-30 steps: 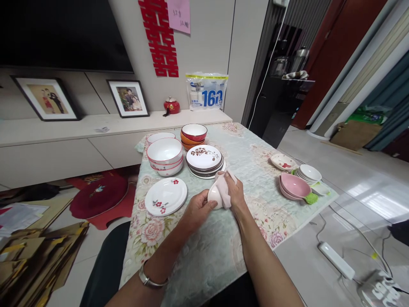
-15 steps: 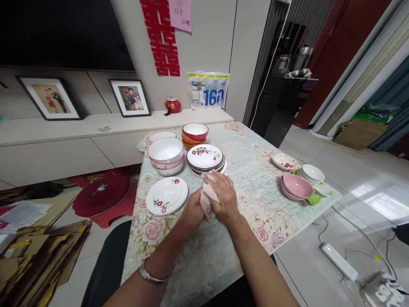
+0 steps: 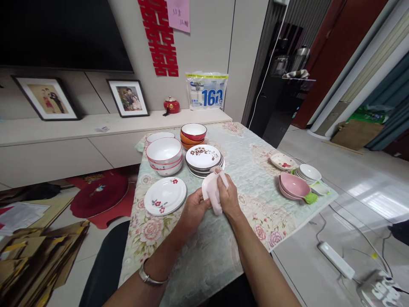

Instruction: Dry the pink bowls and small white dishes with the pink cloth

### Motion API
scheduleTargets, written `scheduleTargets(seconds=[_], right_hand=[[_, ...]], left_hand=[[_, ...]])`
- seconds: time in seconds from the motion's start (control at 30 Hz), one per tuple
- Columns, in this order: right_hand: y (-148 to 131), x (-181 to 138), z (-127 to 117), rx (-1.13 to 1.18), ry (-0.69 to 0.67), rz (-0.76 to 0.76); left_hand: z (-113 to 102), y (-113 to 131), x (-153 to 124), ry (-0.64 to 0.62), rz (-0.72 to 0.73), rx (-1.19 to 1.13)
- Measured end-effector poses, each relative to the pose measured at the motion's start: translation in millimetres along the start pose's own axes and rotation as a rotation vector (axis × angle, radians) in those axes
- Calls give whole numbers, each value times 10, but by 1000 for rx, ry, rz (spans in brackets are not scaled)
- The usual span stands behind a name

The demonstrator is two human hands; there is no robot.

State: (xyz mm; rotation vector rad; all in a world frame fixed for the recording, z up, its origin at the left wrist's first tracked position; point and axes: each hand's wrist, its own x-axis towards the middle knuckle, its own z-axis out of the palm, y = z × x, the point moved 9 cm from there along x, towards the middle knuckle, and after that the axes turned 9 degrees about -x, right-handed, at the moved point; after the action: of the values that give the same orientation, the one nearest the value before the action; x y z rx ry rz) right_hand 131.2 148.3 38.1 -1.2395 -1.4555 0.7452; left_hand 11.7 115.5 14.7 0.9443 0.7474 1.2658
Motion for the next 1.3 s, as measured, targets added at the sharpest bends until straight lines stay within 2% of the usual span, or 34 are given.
scheduleTargets(seconds=[0.07,0.13,0.2,0.33,0.4,0.57,0.73,0.83,0.97,1.07,1.13,1.2,1.3], right_hand=[[-145,-20,89,-41,-85,-157],[-168,-18,156,-2,-148,-188],[-54,26,156,115,-135,-72],[270,23,139,384,-57,288],[283,-21,175,462,-88,355],[105,-86,277,583,-248,328],[254,14,112,488,-78,350],[313,24,90,511,-52,384],[179,-39,168,561,-189,386],[79,-89,231,595,-306,387],[112,-78,205,594,-269,400],[197,-40,149,568,-174,404],[312,3,114,529,-85,405]], left_hand=[[-75,20,2,81,8,-50],[-136,36,-3,146,15,-78],[-139,48,-11,150,16,-89],[-80,66,-35,83,24,-101],[-108,72,-34,96,36,-98],[-209,105,1,167,81,-108],[-6,39,-15,3,-18,-125],[8,41,-32,4,-7,-130],[-139,58,-18,119,36,-154],[-177,50,-5,128,30,-128],[-128,29,-4,80,2,-103],[-60,20,-13,31,-17,-97],[-12,43,-29,17,-7,-92]])
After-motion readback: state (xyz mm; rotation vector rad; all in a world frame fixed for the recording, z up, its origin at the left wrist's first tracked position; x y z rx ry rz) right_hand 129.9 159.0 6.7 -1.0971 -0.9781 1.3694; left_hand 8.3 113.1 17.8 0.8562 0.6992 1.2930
